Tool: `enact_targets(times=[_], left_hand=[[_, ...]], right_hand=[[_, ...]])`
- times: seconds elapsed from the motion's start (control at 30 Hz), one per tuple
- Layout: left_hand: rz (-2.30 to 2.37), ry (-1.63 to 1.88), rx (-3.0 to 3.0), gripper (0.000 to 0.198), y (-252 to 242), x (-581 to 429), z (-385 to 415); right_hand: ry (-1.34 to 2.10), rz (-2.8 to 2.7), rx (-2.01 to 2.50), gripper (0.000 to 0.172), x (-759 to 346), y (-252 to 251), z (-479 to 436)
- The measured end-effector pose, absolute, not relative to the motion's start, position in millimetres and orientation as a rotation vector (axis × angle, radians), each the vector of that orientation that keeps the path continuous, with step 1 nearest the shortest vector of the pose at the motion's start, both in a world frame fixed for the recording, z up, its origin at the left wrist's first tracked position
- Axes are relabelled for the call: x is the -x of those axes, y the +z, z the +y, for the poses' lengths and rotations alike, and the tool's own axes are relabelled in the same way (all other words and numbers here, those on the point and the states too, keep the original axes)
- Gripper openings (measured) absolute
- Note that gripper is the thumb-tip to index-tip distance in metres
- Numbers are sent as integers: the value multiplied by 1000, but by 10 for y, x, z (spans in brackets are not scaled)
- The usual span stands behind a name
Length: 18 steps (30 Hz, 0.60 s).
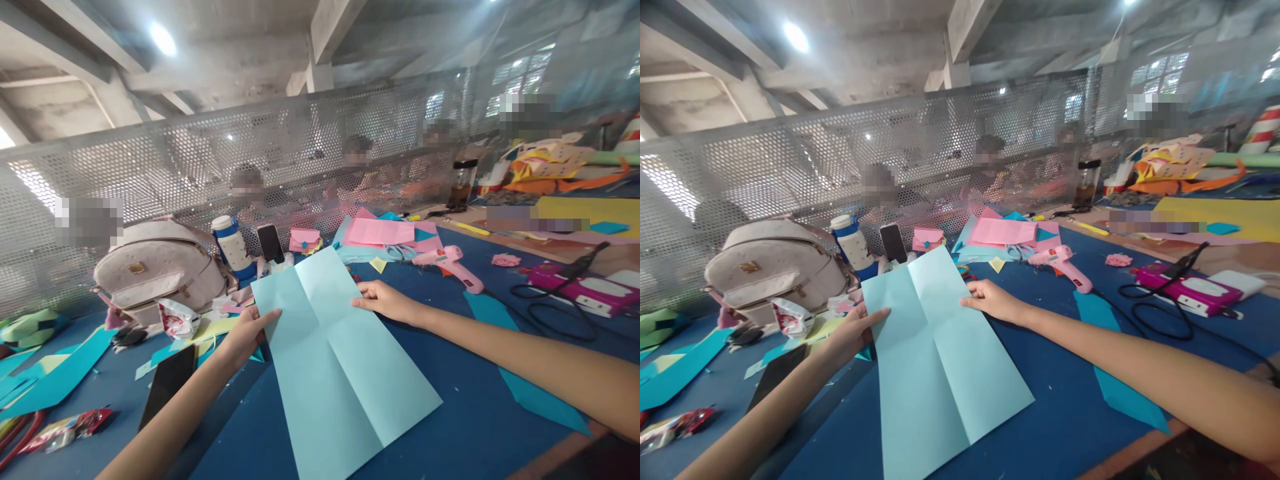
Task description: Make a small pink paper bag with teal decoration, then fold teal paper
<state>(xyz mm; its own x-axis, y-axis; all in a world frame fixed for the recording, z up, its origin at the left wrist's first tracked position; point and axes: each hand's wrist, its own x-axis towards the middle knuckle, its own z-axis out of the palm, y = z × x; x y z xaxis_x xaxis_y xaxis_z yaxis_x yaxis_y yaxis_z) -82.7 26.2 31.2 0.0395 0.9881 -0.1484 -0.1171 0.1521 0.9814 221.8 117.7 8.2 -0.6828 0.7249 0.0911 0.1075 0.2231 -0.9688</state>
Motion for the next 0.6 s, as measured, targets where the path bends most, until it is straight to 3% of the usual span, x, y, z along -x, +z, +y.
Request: enact_targets(times=[0.2, 0.33, 0.47, 0.6], left_hand=[[1147, 1027, -1108, 37, 369, 744, 190], [1097, 840, -1184, 36, 540, 684, 66], [940, 493, -1312, 61, 829, 904, 44], [1374, 973, -1449, 63, 954, 1151, 178]], right_hand=[[1456, -1946, 766, 57, -2219, 78, 1218], [1372, -1973, 793, 55, -2240, 55, 1280], [1385, -2116, 722, 55, -2254, 137, 1281], [1440, -2371, 552, 44, -2155, 336, 1221]])
